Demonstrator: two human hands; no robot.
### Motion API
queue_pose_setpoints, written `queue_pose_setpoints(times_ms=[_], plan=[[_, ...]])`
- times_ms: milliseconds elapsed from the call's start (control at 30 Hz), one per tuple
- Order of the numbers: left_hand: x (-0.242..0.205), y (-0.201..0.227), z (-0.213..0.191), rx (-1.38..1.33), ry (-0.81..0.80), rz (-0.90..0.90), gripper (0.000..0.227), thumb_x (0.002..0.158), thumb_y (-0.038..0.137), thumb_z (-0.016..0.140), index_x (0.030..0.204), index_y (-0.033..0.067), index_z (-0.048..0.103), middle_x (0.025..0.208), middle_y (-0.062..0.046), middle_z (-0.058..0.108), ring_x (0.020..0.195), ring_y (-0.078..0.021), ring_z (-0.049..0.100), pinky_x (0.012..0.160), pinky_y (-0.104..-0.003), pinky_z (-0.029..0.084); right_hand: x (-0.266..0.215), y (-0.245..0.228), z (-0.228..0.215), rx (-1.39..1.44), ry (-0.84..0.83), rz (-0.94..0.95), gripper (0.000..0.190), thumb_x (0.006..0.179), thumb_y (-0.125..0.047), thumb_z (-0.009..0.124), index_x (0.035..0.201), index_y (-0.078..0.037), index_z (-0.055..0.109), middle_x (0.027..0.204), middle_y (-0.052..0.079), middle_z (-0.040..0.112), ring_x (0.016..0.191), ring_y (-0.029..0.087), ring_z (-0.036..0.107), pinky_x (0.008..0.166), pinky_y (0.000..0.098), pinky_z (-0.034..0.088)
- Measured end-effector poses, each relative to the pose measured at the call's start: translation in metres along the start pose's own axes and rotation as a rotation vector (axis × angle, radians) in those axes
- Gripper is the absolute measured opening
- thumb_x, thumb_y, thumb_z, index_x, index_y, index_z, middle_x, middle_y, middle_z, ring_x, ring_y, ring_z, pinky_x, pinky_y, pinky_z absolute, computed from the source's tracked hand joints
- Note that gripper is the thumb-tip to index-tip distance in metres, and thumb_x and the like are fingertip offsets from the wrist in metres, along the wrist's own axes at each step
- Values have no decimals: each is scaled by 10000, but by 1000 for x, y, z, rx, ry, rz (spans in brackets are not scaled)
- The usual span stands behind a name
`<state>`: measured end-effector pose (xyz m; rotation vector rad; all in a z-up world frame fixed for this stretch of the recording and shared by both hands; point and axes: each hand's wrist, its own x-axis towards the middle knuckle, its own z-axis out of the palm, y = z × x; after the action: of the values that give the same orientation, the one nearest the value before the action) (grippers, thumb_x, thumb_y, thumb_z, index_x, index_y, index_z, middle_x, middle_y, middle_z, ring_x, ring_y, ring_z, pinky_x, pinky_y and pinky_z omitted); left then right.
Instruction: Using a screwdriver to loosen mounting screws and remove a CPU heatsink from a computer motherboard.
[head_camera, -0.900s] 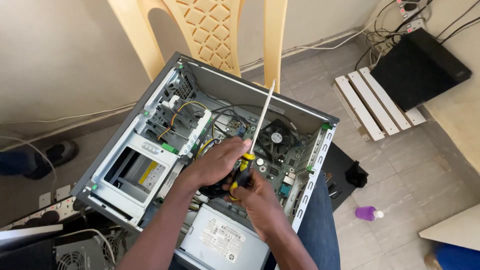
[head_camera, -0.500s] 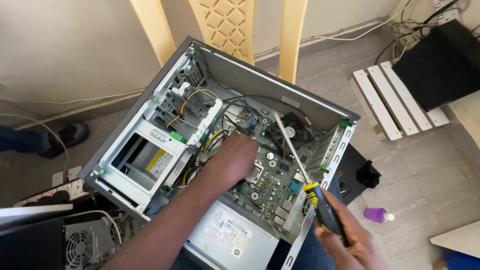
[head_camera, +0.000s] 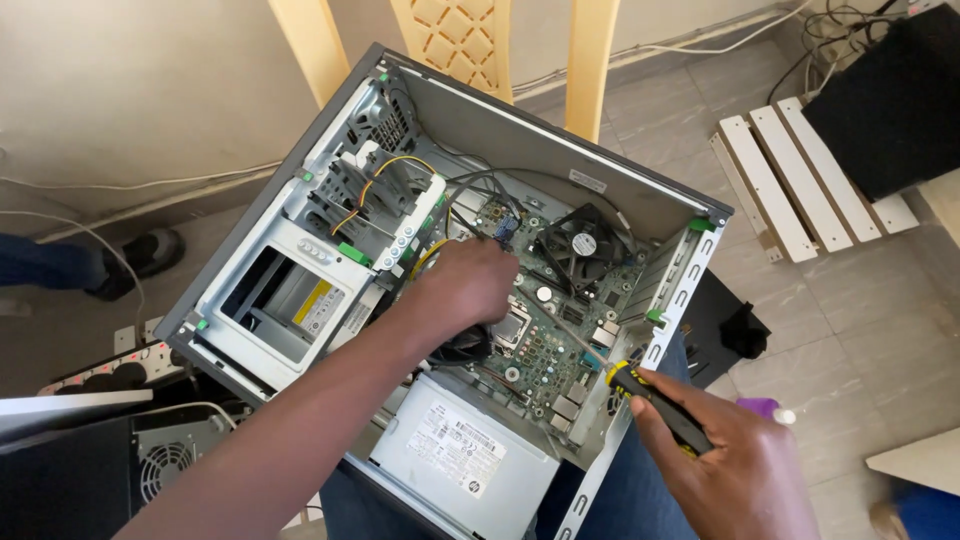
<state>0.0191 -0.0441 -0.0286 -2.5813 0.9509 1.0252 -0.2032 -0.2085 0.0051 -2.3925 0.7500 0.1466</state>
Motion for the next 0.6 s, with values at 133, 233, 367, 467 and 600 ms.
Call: queue_pose_setpoints(times_ms=[133, 233, 367, 467, 600], plan=[[-5, -6, 1, -9, 29, -17, 319, 966, 218, 554, 1229, 64, 650, 1199, -164, 654, 1076, -356, 660, 875, -490, 554, 6, -1, 3, -40, 150, -247, 250, 799, -368, 773, 1011, -261, 851, 855, -46, 845, 727, 109, 792, 658, 328, 572], [-23, -4, -13, -41, -41, -13, 287, 958, 329, 660, 881, 57, 701, 980, -111, 689, 841, -297, 690, 707, -427, 581, 10, -14, -3, 10, 145, -249, 228, 805, -292, 794, 1021, -235, 841, 697, -26, 792, 505, 79, 601, 551, 287, 493], [-25, -11, -12, 14, -172, 2, 439, 807, 614, 770, 1014, 228, 789, 1058, 19, 746, 978, -221, 686, 781, -366, 550, 22, -29, -10, -97, 86, -209, 274, 770, -293, 784, 1038, -278, 838, 830, -36, 826, 464, 163, 599, 648, 308, 522], [-21, -18, -8, -20, -129, -7, 415, 754, 610, 808, 1028, 300, 780, 1109, 43, 728, 1068, -236, 646, 822, -388, 519, 32, -45, -16, -167, 46, -237, 222, 773, -317, 782, 981, -281, 852, 889, -73, 847, 642, 143, 722, 721, 315, 557], [-17, -31, -8, -40, -59, 17, 438, 938, 371, 645, 575, 239, 437, 604, 46, 405, 636, -179, 410, 598, -327, 373, 42, -63, -18, -264, -13, -255, 188, 818, -321, 761, 971, -282, 862, 866, -34, 844, 683, 149, 762, 667, 341, 562]])
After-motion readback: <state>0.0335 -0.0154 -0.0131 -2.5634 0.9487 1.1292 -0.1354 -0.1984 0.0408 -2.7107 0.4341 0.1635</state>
